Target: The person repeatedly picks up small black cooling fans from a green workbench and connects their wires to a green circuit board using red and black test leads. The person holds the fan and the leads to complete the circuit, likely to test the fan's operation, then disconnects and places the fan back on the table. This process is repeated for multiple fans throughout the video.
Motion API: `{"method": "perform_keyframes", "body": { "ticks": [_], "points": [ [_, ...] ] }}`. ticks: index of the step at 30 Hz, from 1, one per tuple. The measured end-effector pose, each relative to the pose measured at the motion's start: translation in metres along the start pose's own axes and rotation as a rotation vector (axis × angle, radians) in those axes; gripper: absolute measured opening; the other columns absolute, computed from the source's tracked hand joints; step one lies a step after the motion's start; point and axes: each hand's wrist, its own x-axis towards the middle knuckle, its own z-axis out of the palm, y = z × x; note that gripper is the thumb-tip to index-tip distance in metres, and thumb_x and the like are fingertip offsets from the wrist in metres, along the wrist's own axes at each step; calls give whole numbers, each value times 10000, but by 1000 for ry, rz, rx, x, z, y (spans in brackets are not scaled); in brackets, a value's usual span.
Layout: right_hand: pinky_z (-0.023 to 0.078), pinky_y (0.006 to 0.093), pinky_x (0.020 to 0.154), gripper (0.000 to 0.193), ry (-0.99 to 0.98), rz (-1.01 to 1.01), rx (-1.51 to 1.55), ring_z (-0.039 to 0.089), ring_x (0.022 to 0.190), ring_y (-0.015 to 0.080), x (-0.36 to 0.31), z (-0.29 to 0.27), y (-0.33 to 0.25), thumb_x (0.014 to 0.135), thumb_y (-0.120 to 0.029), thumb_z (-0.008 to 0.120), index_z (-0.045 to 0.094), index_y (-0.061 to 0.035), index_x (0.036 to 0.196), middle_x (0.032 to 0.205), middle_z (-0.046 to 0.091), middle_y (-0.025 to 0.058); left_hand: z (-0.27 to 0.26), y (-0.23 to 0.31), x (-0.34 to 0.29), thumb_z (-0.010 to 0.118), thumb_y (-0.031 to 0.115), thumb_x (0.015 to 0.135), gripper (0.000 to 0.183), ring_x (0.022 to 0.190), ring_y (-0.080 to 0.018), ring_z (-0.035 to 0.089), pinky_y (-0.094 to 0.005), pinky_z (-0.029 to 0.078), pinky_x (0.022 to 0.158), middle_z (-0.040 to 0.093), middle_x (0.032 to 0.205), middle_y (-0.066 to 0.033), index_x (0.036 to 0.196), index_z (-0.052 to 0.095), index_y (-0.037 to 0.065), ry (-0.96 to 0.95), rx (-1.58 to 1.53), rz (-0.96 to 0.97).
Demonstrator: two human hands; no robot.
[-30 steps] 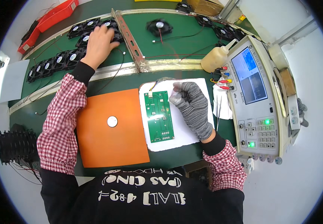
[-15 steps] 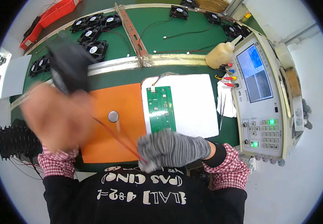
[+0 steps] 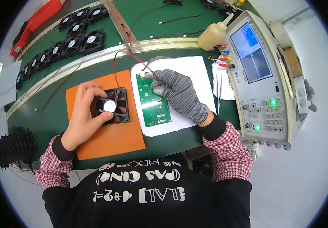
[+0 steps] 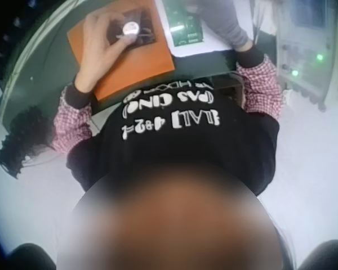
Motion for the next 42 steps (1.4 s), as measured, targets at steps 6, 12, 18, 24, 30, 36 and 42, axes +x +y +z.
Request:
{"method": "perform_keyframes", "body": {
  "ticks": [6,12,18,24,30,36,42],
  "points": [
    [517,382,736,335,5,-474,-537,600,804,281,1,3,-1,784,16,656,687,-96,1099,889,650,87,5,11,-1,918,339,528,1054,1199,-360,443,-457,348,1019,464,1289,-182,1384,395,19,-27,194,155],
    [503,375,801,284,11,-320,-422,602,845,272,-3,2,9,779,-46,704,708,-130,1050,936,650,91,-14,42,-2,874,312,591,766,1034,-318,553,-425,395,930,597,1141,-129,1239,582,25,253,382,435],
    [491,385,841,154,-5,-395,-331,585,908,285,4,4,5,760,-65,727,679,-82,905,891,586,78,-56,59,-68,644,286,906,368,735,-322,613,-422,528,642,608,970,-240,1071,522,-19,1018,907,1001],
    [492,385,846,136,36,-351,-328,586,910,279,-6,-3,10,753,-58,731,686,-79,880,905,586,79,-58,56,-55,527,220,971,297,693,-328,617,-457,516,628,628,905,-246,991,596,-68,190,-595,655],
    [503,383,825,136,30,-389,-328,588,904,277,-5,-3,12,753,-57,732,691,-83,880,904,593,75,-81,78,-42,362,365,1037,607,805,-481,652,-541,536,708,649,926,-351,1078,598,-193,-767,-1755,-23],
    [504,376,812,118,28,-382,-314,594,899,276,-4,-2,7,758,-71,731,681,-82,863,883,602,77,-60,82,-41,638,231,907,336,655,-315,640,-417,534,642,621,807,-174,1045,604,-74,-34,-991,397],
    [514,388,762,80,51,-429,-381,613,863,274,-3,1,13,788,-77,710,665,-77,854,876,625,83,-55,79,2,703,315,831,550,936,-343,590,-420,489,843,577,1056,-215,1219,525,-33,480,475,800]
  ]
}}
